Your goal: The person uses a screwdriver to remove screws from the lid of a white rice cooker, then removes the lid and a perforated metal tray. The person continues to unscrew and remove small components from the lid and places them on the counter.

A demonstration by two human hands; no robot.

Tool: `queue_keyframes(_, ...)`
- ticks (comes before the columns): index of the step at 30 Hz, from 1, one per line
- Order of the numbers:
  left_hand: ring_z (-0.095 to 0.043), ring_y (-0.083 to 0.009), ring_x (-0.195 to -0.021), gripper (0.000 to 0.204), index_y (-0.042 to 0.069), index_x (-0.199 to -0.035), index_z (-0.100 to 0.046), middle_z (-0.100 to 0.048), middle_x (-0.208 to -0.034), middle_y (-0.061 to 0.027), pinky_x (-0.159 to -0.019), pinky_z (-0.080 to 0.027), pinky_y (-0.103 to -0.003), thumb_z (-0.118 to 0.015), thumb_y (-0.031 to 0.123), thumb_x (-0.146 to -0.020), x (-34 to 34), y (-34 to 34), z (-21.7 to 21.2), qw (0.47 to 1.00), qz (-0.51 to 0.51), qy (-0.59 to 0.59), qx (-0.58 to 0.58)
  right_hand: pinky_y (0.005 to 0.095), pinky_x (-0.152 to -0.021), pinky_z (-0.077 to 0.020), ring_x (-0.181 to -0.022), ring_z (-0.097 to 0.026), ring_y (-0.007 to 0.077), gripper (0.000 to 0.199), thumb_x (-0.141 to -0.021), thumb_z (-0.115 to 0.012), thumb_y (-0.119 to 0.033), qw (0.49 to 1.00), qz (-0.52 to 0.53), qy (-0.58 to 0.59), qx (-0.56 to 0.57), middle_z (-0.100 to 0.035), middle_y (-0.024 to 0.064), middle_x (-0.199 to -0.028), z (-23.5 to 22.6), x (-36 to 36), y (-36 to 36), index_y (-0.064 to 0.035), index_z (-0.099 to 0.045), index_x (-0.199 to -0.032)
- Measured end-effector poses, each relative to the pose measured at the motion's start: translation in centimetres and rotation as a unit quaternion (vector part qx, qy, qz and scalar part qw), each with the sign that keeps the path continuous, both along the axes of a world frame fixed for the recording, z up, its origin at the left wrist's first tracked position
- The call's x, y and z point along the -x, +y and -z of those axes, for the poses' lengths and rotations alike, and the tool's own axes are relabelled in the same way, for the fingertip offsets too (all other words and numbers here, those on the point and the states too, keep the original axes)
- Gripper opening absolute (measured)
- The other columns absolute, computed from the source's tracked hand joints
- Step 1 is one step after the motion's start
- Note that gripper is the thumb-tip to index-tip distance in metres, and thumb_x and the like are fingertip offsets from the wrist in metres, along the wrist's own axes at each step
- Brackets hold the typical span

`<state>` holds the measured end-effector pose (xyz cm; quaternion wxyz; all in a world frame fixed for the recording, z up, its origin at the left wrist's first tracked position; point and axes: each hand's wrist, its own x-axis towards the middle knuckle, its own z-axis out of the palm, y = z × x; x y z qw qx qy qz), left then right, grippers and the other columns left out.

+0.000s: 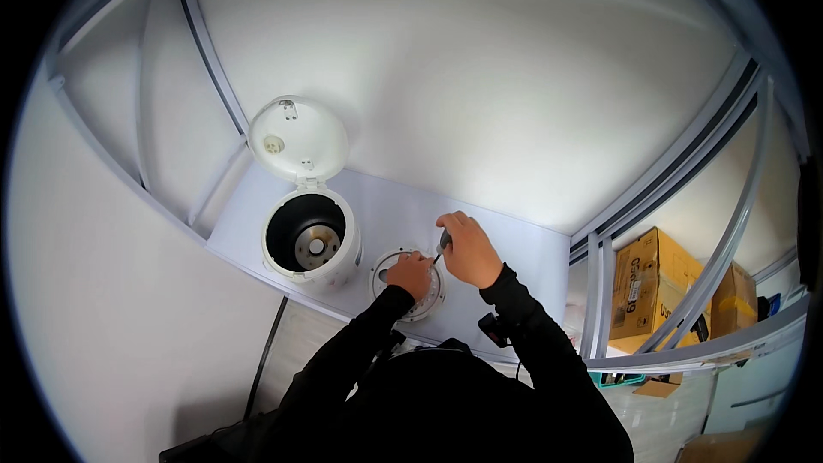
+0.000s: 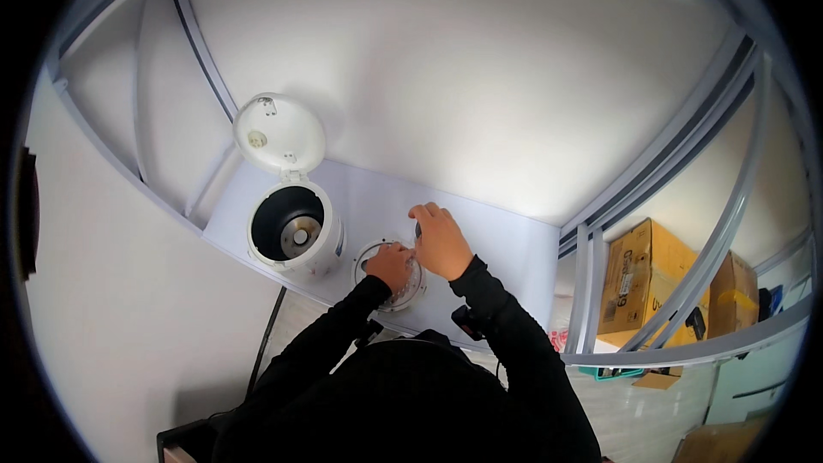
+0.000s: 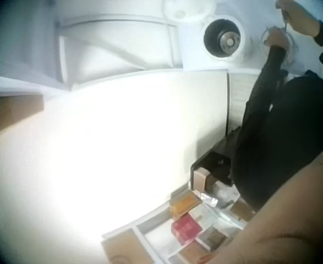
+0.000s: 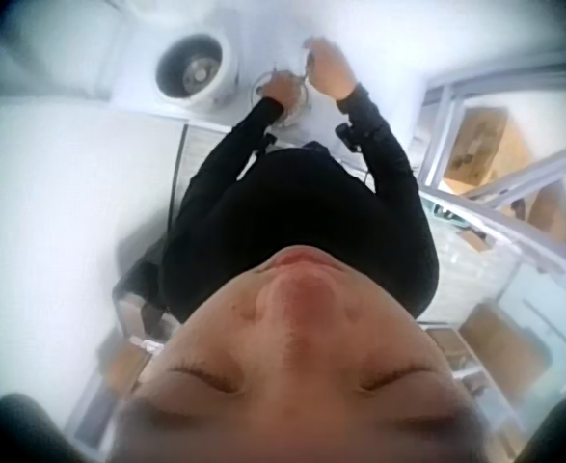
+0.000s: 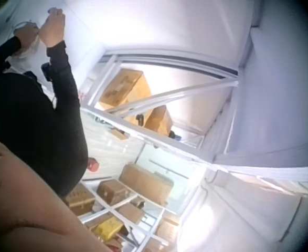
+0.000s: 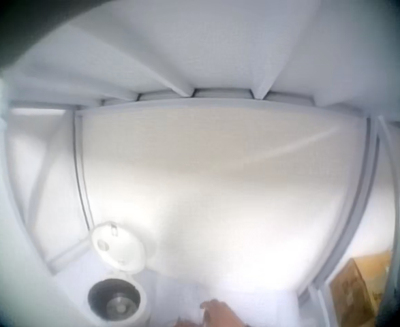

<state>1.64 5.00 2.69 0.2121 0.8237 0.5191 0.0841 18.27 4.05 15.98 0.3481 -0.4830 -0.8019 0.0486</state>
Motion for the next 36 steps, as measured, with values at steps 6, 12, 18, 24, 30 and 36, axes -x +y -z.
queue_keyframes(6,-0.056,-0.0302,-0.120,0.037,0.023,-0.124,-0.072,-0.062,-0.122,-0.0031,-0.095,-0.055,-0.045,-0.066,0.018,-0.087,0.2,0.2,0.6,1.000,-0.005,-0.005,-0.016,0.0476,-0.081,-0.0513,-0.091,-0.060,0.0416,0.025,-0.083,-0.065,-0.004,0.991,0.053,-0.076,0.099,-0.060,0.0157,-0.106,-0.7,0.4,0.0,-0.0036,-0.060,-0.108)
queue_keyframes(12,-0.055,-0.0305,-0.121,0.040,0.025,-0.125,-0.072,-0.062,-0.121,-0.0027,-0.096,-0.055,-0.044,-0.067,0.017,-0.086,0.0,0.4,0.6,1.000,-0.004,0.002,-0.014,0.0463,-0.078,-0.0510,-0.090,-0.062,0.0385,0.021,-0.090,-0.068,-0.009,0.999,-0.015,0.022,0.029,-0.062,0.0177,-0.104,-0.3,0.5,0.1,-0.0042,-0.062,-0.109)
queue_keyframes(18,-0.055,-0.0300,-0.121,0.040,0.027,-0.125,-0.072,-0.062,-0.122,-0.0024,-0.097,-0.054,-0.046,-0.065,0.017,-0.086,0.1,0.3,1.2,0.999,-0.022,-0.026,-0.009,0.0473,-0.082,-0.0514,-0.095,-0.061,0.0405,0.022,-0.087,-0.065,-0.003,0.985,0.107,-0.090,0.101,-0.058,0.0181,-0.106,-0.8,1.2,0.0,-0.0038,-0.058,-0.108)
queue_keyframes(24,-0.056,-0.0301,-0.120,0.040,0.030,-0.125,-0.072,-0.061,-0.122,-0.0031,-0.097,-0.053,-0.048,-0.063,0.018,-0.087,0.0,0.7,1.0,0.999,-0.037,-0.005,0.018,0.0494,-0.078,-0.0520,-0.088,-0.062,0.0408,0.022,-0.087,-0.066,-0.005,0.998,0.027,0.015,0.049,-0.057,0.0181,-0.106,-0.5,1.1,0.1,-0.0059,-0.057,-0.107)
queue_keyframes(30,-0.059,-0.0311,-0.119,0.029,0.029,-0.121,-0.074,-0.062,-0.121,-0.0044,-0.093,-0.054,-0.050,-0.065,0.030,-0.093,-0.5,1.1,0.2,0.999,-0.035,0.002,0.027,0.0470,-0.077,-0.0530,-0.088,-0.062,0.0406,0.026,-0.084,-0.069,-0.008,0.997,-0.024,0.040,0.068,-0.057,0.0170,-0.108,0.9,-0.6,1.3,-0.0066,-0.060,-0.108)
queue_keyframes(36,-0.067,-0.0339,-0.106,0.020,0.024,-0.107,-0.077,-0.066,-0.111,-0.0087,-0.087,-0.057,-0.050,-0.068,0.035,-0.093,-1.0,1.7,-0.8,0.999,-0.046,0.025,0.005,0.0432,-0.080,-0.0537,-0.094,-0.064,0.0381,0.026,-0.087,-0.066,-0.001,0.993,0.053,0.004,0.104,-0.059,0.0172,-0.116,-0.9,0.6,0.3,-0.0069,-0.064,-0.112)
